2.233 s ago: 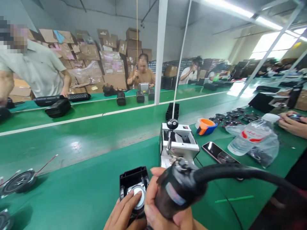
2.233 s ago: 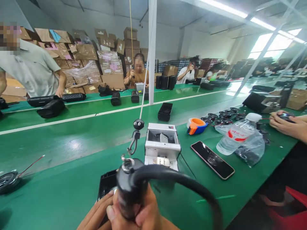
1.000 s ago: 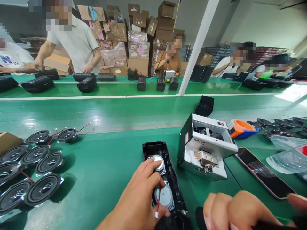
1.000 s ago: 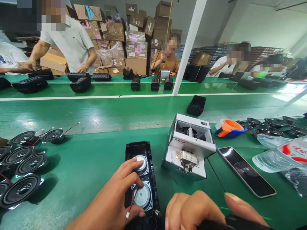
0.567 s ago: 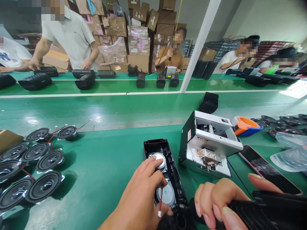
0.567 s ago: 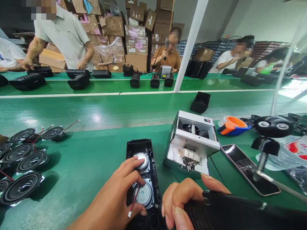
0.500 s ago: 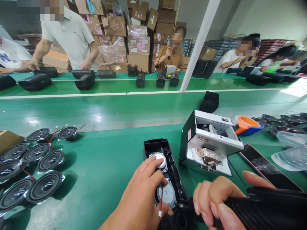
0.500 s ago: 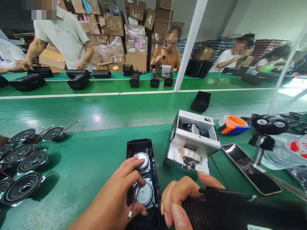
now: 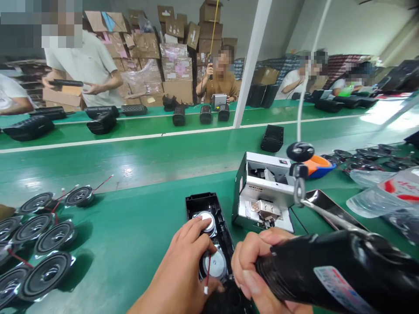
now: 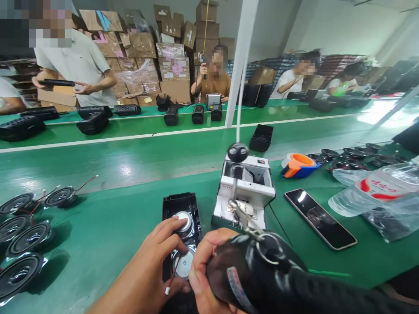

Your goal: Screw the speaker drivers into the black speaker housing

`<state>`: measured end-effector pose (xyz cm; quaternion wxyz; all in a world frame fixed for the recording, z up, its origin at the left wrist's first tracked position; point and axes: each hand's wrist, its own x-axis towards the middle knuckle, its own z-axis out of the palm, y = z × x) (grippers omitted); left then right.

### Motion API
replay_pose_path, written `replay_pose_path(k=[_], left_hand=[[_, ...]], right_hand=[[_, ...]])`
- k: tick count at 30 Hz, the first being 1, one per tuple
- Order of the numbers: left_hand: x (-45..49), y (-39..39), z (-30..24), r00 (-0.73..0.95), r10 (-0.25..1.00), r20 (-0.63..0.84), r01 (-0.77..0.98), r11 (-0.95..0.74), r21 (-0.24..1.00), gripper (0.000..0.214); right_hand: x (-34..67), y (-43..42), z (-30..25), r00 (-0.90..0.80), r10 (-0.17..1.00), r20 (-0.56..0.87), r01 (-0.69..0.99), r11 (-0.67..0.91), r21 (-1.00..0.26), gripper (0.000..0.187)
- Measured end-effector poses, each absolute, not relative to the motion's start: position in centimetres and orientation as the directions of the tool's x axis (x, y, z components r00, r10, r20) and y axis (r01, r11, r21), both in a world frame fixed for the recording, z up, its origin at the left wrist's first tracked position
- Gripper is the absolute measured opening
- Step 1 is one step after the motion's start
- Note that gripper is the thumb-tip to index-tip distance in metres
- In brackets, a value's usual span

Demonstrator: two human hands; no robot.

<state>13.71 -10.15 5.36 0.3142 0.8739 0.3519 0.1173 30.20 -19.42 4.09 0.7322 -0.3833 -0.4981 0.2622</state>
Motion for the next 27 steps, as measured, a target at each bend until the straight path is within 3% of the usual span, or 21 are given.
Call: replay_pose_path(k=[6,13,20,24,27], left_hand=[[13.4,-10.0,5.1,0.736,0.677,-0.017,0.537,-0.569,0.623,0.044],[13.7,-9.9,5.1,0.728,0.685,-0.021,0.526,-0.539,0.658,0.045],[13.6,-9.9,5.2,0.731,0.681,-0.04,0.541,-0.542,0.643,0.047],[13.5,-9.3,4.9,0.779,0.627,-0.001,0.526,-0.653,0.545,0.044],[13.7,-8.0,4.6,0.87,0.486,0.087,0.423,-0.824,0.376,0.061]], right_hand=[[30.9,-18.4,3.2,0.27,0.731,0.627,0.039,0.642,-0.765,0.046],[30.2,-18.9,4.5,0.348,0.776,0.526,-0.051,0.576,-0.816,0.033],[30.7,-17.7,3.4,0.248,0.724,0.643,-0.038,0.671,-0.741,0.035],[29.5,-18.1,1.7,0.349,0.74,0.575,0.015,0.609,-0.793,0.029],[28.1,-18.7,0.9,0.426,0.78,0.459,0.005,0.505,-0.863,0.026]])
